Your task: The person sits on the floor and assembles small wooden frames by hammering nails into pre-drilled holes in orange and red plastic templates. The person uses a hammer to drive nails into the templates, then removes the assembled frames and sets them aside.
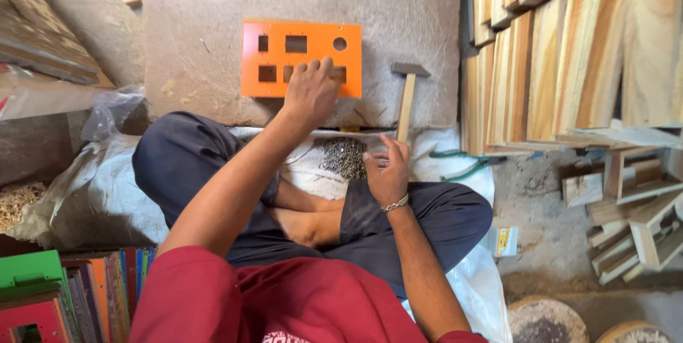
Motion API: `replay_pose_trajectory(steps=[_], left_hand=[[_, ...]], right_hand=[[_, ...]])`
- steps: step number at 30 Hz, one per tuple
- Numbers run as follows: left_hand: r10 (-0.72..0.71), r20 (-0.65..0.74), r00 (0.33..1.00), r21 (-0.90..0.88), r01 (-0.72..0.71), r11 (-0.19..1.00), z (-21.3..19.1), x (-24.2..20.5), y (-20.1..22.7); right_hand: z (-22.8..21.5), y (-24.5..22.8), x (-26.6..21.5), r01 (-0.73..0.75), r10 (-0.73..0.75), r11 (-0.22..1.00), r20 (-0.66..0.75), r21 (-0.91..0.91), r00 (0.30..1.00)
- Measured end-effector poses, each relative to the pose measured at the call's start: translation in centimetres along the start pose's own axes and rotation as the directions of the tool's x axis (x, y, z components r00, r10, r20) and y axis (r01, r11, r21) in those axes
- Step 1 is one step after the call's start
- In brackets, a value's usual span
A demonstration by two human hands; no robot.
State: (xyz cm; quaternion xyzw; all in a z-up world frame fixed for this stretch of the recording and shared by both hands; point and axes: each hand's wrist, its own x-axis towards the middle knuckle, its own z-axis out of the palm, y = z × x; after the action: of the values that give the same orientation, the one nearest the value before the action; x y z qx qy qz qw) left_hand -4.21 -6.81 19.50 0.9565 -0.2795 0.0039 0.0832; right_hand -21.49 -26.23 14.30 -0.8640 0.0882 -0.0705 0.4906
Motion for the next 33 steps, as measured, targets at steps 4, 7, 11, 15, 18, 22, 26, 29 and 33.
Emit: replay_pose_trajectory(steps=[4, 7, 11, 15, 18, 22, 26, 29, 33], left_hand=[[-0.065, -0.086, 0.994, -0.293, 0.038, 0.955, 2.1, -2.3, -2.6], [-0.293, -0.203, 0.934, -0.453, 0.175, 0.874, 2.5, -5.2, -7.4], [-0.569, -0.219, 0.793, -0.565, 0.372, 0.736, 4.3, -7.3, -13.4], [-0.515, -0.286, 0.808, -0.663, 0.221, 0.715, 6.9, -6.2, -16.4], [-0.537, -0.149, 0.83, -0.743, 0.265, 0.614, 8.1, -5.0, -17.5], [-0.546, -0.219, 0.809, -0.782, 0.189, 0.594, 7.9, -4.1, -18.1], [-0.585, -0.243, 0.774, -0.791, 0.191, 0.582, 8.0, -3.5, -17.8], [-0.641, -0.164, 0.75, -0.834, 0.242, 0.496, 8.4, -3.4, -17.6], [-0.679, -0.03, 0.734, -0.872, 0.312, 0.376, 8.7, -2.4, -18.1]], right_hand=[[0.5, -1.1, 0.4, 0.012, -0.011, 0.999, 0.015, -0.051, 1.0], [0.7, -1.8, 1.5, 0.029, -0.027, 0.996, 0.02, -0.089, 0.999], [2.2, -2.4, 5.8, 0.098, -0.088, 0.984, 0.074, -0.149, 0.993], [4.2, -3.2, 10.0, 0.262, -0.218, 0.907, 0.165, -0.329, 0.962], [5.1, -3.2, 11.3, 0.242, -0.167, 0.902, 0.228, -0.358, 0.959], [5.7, -2.7, 11.9, 0.302, -0.233, 0.857, 0.208, -0.417, 0.95], [5.7, -1.8, 12.1, 0.329, -0.279, 0.87, 0.183, -0.367, 0.943], [5.7, -1.5, 12.3, 0.327, -0.279, 0.834, 0.17, -0.444, 0.945], [5.5, -1.9, 12.7, 0.301, -0.251, 0.861, 0.172, -0.41, 0.953]])
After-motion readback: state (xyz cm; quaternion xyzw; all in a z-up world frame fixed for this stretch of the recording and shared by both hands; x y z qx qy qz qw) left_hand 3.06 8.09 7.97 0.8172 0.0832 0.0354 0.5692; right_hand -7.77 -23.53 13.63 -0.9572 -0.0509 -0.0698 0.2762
